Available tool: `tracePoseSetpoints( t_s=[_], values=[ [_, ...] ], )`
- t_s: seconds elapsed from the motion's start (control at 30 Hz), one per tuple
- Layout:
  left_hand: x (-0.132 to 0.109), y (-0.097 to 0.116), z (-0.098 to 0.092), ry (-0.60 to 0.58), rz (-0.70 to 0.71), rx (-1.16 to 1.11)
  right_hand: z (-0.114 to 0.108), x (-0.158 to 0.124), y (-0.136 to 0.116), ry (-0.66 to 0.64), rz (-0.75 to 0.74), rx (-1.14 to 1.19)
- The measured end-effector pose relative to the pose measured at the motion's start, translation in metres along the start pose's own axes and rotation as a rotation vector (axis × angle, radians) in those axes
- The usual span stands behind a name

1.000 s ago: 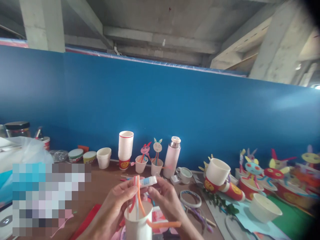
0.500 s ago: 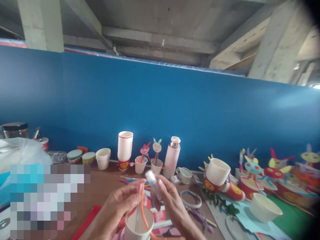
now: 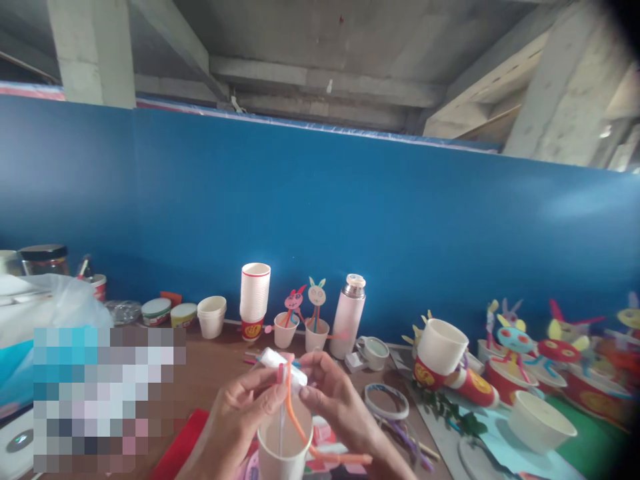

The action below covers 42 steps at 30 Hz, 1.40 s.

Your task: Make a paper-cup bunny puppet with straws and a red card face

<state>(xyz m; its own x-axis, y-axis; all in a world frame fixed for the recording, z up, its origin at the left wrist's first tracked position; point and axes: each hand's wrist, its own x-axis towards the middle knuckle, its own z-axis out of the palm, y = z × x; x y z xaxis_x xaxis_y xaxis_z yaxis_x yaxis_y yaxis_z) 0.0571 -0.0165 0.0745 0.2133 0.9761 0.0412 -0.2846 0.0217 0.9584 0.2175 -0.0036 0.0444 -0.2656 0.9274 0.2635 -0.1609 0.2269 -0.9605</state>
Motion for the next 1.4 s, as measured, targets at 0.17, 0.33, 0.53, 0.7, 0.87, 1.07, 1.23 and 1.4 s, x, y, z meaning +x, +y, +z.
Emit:
tracePoseSetpoints(
  t_s=[0.17, 0.33, 0.53, 0.7, 0.87, 1.07, 1.23, 1.4],
  values=[
    [0.000, 0.002, 0.000, -0.008, 0.015, -0.002, -0.005, 0.003, 0.009, -0.008, 0.030, 0.046],
    [0.002, -0.002, -0.001, 0.011, -0.005, -0.020, -0.002, 0.001, 0.010, -0.013, 0.019, -0.033],
    [0.007, -0.009, -0.004, 0.001, -0.054, -0.039, -0.002, 0.000, 0.009, 0.039, 0.011, -0.205],
    [0.005, -0.006, -0.003, -0.051, -0.060, -0.063, -0.006, 0.001, 0.009, 0.011, 0.000, -0.187],
    [0.000, 0.000, 0.002, -0.058, -0.045, -0.072, -0.004, -0.001, 0.010, 0.025, 0.000, -0.241],
    [-0.001, 0.001, 0.004, -0.062, -0.066, -0.104, -0.003, -0.002, 0.008, 0.112, 0.031, -0.343],
    [-0.001, 0.000, 0.004, -0.031, -0.059, -0.066, -0.006, 0.000, 0.009, 0.043, -0.011, -0.310],
    [0.000, -0.003, 0.004, -0.021, -0.057, -0.066, -0.004, -0.002, 0.009, 0.036, -0.010, -0.337]
  ],
)
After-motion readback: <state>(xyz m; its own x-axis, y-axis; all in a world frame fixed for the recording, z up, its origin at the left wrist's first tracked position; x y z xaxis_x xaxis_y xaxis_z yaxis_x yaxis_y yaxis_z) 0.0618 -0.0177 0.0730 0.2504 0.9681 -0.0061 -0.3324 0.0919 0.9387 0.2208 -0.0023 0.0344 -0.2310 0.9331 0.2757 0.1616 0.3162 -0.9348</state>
